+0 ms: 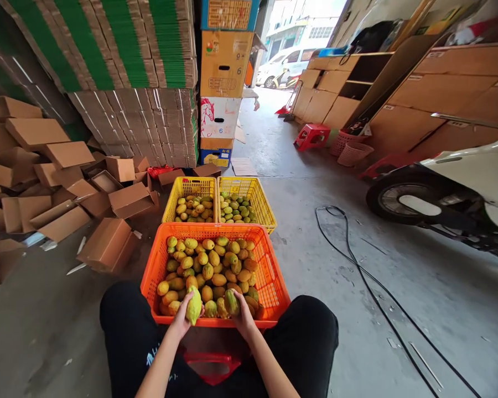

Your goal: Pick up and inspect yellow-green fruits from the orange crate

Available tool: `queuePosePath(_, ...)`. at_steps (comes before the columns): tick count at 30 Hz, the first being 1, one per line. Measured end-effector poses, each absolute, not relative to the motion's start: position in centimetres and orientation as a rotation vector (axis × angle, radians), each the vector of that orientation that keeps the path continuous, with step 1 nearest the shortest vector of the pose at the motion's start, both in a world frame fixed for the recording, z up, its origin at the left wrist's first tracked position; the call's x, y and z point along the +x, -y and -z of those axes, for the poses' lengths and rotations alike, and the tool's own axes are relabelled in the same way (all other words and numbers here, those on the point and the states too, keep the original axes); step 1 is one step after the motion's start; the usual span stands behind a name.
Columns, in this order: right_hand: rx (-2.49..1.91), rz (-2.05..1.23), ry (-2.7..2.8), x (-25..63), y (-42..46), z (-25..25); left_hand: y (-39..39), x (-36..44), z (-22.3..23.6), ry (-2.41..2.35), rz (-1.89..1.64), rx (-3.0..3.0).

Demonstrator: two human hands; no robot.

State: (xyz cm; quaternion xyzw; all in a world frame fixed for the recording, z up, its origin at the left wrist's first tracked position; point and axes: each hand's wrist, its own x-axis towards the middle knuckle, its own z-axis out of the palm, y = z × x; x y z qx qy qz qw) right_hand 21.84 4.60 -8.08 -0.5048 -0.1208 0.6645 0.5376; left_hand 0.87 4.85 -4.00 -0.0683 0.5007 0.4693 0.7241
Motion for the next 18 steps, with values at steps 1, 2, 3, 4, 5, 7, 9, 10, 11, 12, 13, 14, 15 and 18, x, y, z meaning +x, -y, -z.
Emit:
queuePosePath(1, -1.203, -1.599, 0.251, 21.8, -4.7, 8.0, -4.8, 0.9, 4.0, -1.106, -1.03, -0.141)
queuePosePath(2, -1.202, -1.59, 0.248, 21.7, -4.7, 7.9, -4.9, 0.9, 4.0, -1.106, -1.023, -0.139)
queuePosePath(3, -1.203, -1.567, 0.262, 21.7, -4.7, 7.9, -4.9, 0.9, 3.9, -1.104, -1.015, -0.144)
queuePosePath(4, -1.203, -1.532, 0.285, 21.7, -4.6, 7.9, -4.9, 0.9, 3.8, -1.101, -1.007, -0.153)
queuePosePath(5, -1.204, -1.499, 0.305, 21.7, -4.5, 7.9, -4.9, 0.8, 3.7, -1.1, -0.999, -0.162)
queuePosePath(7, -1.21, -1.475, 0.306, 21.7, -4.4, 7.9, -5.0, 0.8, 3.3, -1.1, -0.99, -0.169)
queuePosePath(9, -1.216, -1.504, 0.285, 21.6, -4.5, 7.8, -5.0, 0.8, 3.0, -1.114, -0.99, -0.151)
queuePosePath(10, -1.217, -1.528, 0.264, 21.5, -4.5, 7.7, -5.0, 0.8, 2.9, -1.127, -0.992, -0.13)
queuePosePath(11, -1.211, -1.553, 0.239, 21.3, -4.6, 7.5, -4.9, 0.9, 2.9, -1.139, -0.994, -0.106)
queuePosePath(12, -1.202, -1.575, 0.205, 21.1, -4.6, 7.3, -4.9, 0.9, 2.8, -1.147, -0.996, -0.081)
queuePosePath(13, -1.194, -1.586, 0.179, 21.0, -4.7, 7.0, -4.8, 0.9, 2.8, -1.149, -0.997, -0.059)
queuePosePath(14, -1.188, -1.591, 0.163, 20.9, -4.7, 6.7, -4.8, 0.9, 2.8, -1.146, -0.997, -0.045)
queuePosePath(15, -1.188, -1.589, 0.154, 20.8, -4.7, 6.4, -4.7, 0.9, 2.8, -1.139, -0.997, -0.04)
queuePosePath(18, -1.217, -1.604, 0.163, 20.7, -4.8, 5.7, -4.7, 0.9, 2.7, -1.12, -0.991, -0.058)
